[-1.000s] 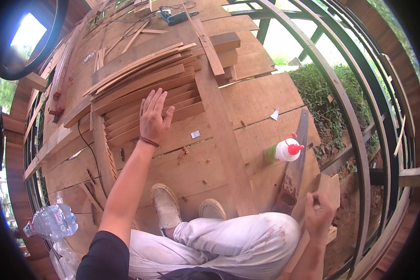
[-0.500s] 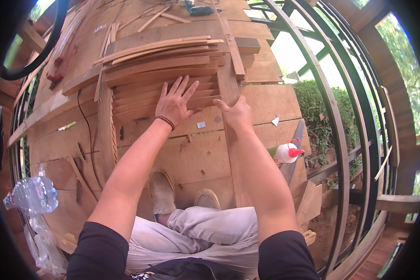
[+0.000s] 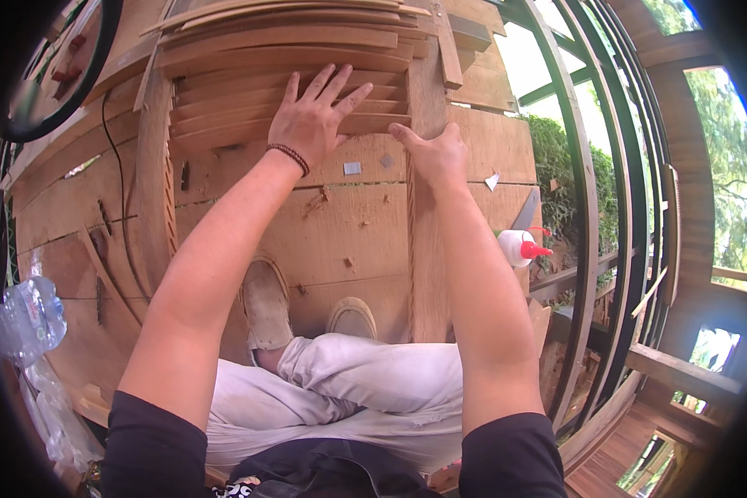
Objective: The person assembles a curved wooden structure by applying glue to thin wooden slats and inserting them between two vertical supports. The person repeatedly picks up slats, applies glue, and presses them into place, gradually building up the curved wall.
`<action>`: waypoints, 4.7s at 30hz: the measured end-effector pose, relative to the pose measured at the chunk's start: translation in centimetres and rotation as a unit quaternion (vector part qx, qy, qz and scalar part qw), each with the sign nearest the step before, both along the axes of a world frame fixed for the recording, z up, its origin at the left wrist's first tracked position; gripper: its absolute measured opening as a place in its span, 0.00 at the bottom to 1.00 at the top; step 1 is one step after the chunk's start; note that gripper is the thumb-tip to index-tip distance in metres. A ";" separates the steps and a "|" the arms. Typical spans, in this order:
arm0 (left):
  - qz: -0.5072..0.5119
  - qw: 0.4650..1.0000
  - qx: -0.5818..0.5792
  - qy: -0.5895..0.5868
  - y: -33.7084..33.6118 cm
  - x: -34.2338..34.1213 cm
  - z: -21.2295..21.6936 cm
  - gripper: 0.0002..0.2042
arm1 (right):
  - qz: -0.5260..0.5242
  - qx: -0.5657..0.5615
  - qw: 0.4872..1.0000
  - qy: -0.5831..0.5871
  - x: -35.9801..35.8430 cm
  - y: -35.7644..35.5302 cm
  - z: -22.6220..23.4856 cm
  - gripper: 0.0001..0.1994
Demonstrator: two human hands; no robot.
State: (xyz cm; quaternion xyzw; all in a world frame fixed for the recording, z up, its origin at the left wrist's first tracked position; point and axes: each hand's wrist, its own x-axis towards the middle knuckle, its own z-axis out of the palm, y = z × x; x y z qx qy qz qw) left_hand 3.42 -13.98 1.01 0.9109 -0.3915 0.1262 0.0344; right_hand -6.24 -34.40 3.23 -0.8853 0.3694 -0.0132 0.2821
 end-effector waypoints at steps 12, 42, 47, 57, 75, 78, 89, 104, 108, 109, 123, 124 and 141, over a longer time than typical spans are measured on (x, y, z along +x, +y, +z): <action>0.008 1.000 0.004 0.006 -0.2 0.0 -0.4 0.45 | -0.016 0.004 1.000 0.025 0.3 -0.1 -0.1 0.56; 0.009 1.000 0.010 -0.009 -0.2 0.0 -0.9 0.38 | 0.031 -0.015 0.999 0.021 0.0 0.6 0.7 0.54; 0.012 1.000 0.014 0.005 0.2 -0.1 -0.7 0.42 | 0.033 -0.021 0.999 0.029 0.0 0.7 0.4 0.47; 0.014 0.996 0.059 0.070 0.4 0.2 1.0 0.40 | 0.367 -0.274 0.828 0.325 -9.7 -5.5 1.4 0.13; -0.043 0.996 0.019 0.080 1.8 0.2 1.7 0.36 | 0.014 0.032 0.966 -0.257 -15.2 -8.4 13.2 0.24; -0.045 0.994 0.039 0.092 2.1 0.1 2.7 0.35 | 0.033 0.180 0.801 -0.570 -12.0 -5.6 14.9 0.25; -0.073 0.986 -0.031 0.147 1.6 0.5 3.2 0.29 | 0.082 0.293 0.719 -0.624 -8.9 -0.2 13.8 0.29; -0.076 0.980 -0.066 0.170 1.6 0.6 2.3 0.24 | 0.160 0.180 0.884 -0.400 -5.5 1.6 12.3 0.22; -0.077 0.981 -0.070 0.167 1.8 0.7 2.2 0.24 | 0.161 0.128 0.913 -0.354 -4.5 2.6 12.5 0.22; -0.079 0.980 -0.071 0.166 1.7 0.7 2.2 0.24 | 0.162 0.126 0.914 -0.350 -4.4 2.6 12.4 0.22; -0.078 0.980 -0.069 0.168 2.0 1.0 2.2 0.25 | 0.195 0.051 0.924 -0.326 -3.8 3.5 11.6 0.21; -0.078 0.981 -0.068 0.165 2.1 1.0 2.3 0.25 | 0.202 0.035 0.925 -0.321 -3.8 3.7 11.8 0.21; -0.071 0.982 -0.055 0.169 1.8 1.0 1.7 0.26 | 0.283 -0.124 0.928 -0.210 0.9 5.1 13.6 0.28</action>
